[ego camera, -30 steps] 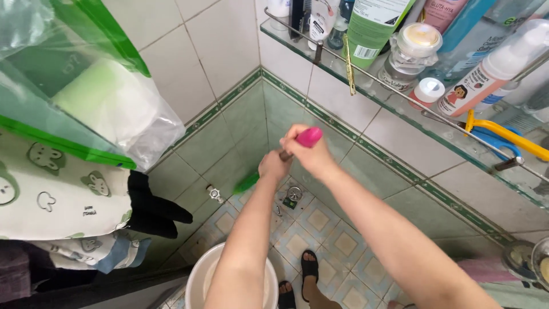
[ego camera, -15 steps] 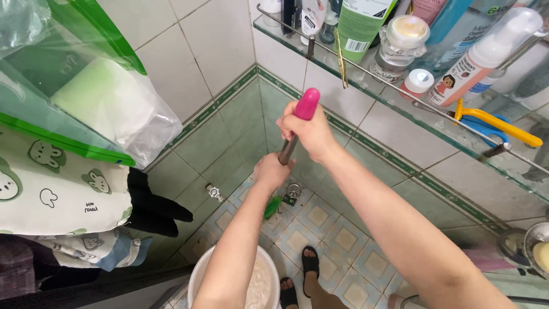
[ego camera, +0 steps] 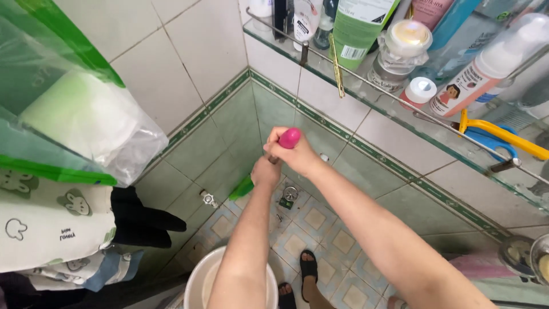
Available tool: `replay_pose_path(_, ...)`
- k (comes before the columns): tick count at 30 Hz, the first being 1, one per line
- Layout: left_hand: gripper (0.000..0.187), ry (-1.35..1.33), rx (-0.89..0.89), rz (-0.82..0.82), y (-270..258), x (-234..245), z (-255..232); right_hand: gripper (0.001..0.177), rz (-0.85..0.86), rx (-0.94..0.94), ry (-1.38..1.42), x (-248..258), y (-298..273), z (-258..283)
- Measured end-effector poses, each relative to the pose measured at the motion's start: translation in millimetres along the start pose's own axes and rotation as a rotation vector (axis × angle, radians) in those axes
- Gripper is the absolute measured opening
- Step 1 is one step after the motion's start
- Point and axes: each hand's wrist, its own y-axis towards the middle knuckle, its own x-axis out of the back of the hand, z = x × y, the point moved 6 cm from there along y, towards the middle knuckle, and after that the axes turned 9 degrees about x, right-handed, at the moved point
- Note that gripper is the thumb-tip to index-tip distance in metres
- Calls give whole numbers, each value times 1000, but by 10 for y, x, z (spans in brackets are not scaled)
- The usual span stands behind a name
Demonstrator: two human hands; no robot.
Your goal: Assembling a mop and scrubbing the bathroom floor with a brush
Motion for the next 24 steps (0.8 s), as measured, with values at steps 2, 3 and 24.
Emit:
replay_pose_path(2, 35, -42, 13, 23, -155, 42, -80, 15, 1, -24, -30, 22, -4, 72)
replay_pose_path(3, 35, -45, 16, 21, -123, -9, -55, 15, 5, -24, -28, 58, 14, 51)
replay_pose_path(24, 19, -202, -4, -161, 923, -390, 82, 10, 116, -109, -164, 189, 566, -421)
